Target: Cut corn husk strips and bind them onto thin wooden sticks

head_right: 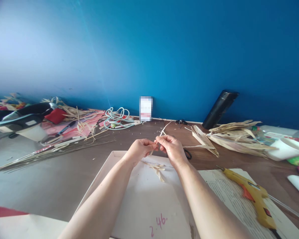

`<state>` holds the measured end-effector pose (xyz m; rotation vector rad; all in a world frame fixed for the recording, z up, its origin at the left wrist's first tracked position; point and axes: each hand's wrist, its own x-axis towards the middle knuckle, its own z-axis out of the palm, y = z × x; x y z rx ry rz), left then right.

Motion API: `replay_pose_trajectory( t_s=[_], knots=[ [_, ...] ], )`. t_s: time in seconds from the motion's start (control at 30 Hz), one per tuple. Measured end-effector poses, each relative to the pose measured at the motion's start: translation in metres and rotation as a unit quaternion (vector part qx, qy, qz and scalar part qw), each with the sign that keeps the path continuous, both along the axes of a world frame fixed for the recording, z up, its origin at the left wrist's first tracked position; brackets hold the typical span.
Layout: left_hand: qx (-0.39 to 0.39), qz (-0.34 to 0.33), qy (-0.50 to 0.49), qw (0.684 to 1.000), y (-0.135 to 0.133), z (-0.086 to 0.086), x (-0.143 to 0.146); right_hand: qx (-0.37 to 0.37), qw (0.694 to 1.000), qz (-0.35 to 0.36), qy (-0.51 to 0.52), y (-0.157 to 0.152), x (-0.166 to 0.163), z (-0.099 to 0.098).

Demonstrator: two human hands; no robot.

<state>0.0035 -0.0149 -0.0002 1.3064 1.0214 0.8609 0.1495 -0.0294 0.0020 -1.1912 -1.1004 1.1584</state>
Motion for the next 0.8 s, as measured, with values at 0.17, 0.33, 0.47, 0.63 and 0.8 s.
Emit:
replay_pose_trajectory(
  t_s=[0.17,0.33,0.47,0.63,0.8],
  knots=[
    [0.034,0.005,0.067,0.997,0.001,0.0,-0.003,0.0,1.0,-0.01,0.005,-0.001,-0.002,0.002],
    [0.087,-0.019,0.103,0.991,-0.001,0.006,-0.004,-0.011,1.0,-0.023,-0.007,-0.002,-0.002,0.005],
    [0.112,-0.034,0.104,0.988,-0.003,0.009,-0.004,-0.02,0.999,-0.029,-0.016,-0.003,-0.001,0.007],
    [0.121,-0.039,0.11,0.986,-0.003,0.01,-0.004,-0.017,1.0,-0.022,-0.002,-0.003,-0.001,0.008],
    [0.129,-0.039,0.107,0.985,-0.004,0.01,-0.003,-0.019,0.999,-0.028,0.004,-0.003,-0.001,0.005]
  ],
)
